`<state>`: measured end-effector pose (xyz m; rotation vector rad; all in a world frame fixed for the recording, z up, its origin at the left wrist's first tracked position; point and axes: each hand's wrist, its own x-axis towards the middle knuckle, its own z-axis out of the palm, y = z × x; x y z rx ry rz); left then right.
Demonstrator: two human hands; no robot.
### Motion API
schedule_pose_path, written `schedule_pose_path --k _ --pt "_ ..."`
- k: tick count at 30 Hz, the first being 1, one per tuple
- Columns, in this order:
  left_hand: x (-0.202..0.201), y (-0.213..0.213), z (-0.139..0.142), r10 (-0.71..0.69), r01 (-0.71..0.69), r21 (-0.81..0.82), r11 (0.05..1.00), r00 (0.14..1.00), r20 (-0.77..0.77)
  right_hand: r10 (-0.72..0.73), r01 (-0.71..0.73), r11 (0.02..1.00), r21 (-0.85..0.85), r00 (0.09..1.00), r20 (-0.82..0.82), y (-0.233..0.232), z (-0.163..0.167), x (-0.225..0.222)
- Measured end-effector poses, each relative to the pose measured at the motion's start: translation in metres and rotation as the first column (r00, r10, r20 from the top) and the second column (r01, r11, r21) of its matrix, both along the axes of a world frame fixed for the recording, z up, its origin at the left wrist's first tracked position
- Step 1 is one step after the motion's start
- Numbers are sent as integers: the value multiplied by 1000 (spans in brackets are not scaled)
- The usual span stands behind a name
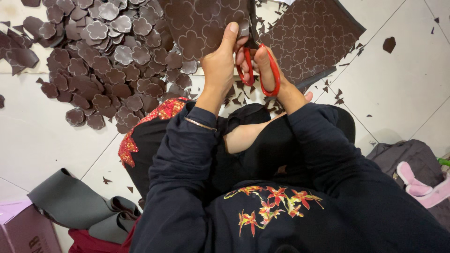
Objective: The person sits on the floor and uses red-handled scissors to cut flower-shaped pieces from a brown patterned sheet. The cut shapes are placed in a growing pile on the floor while the person continues cutting from the same sheet.
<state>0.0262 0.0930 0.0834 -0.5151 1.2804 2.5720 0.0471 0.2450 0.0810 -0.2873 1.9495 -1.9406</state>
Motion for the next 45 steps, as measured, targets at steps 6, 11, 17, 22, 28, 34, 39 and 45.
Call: schedule_pose_path --k 6,11,17,22,28,34,39,45 --pt "-3 3 -2 68 -68 44 997 998 5 36 -35 999 -22 999 11 2 -3 -2" --pt "-5 0 -13 58 -62 83 995 997 47 112 -112 994 17 994 11 5 2 -3" --pt "-3 0 -16 71 -68 80 994 997 -33 132 -131 990 47 991 -12 6 7 -4" --pt "-2 0 -12 43 -44 61 997 999 16 91 -91 994 64 996 -5 6 4 -5" --pt "-1 1 -10 62 -62 -5 998 998 -33 49 -49 998 50 999 -14 3 2 -3" --pt "-1 3 -16 37 -34 69 997 998 -52 8 -8 1000 8 999 -38 0 6 1" --pt "-6 7 -21 192 -171 111 979 955 -225 -36 36 999 -34 999 23 -1 5 0" --pt "-5 1 -23 143 -137 60 989 985 -101 -5 5 1000 10 1000 7 5 15 -2"
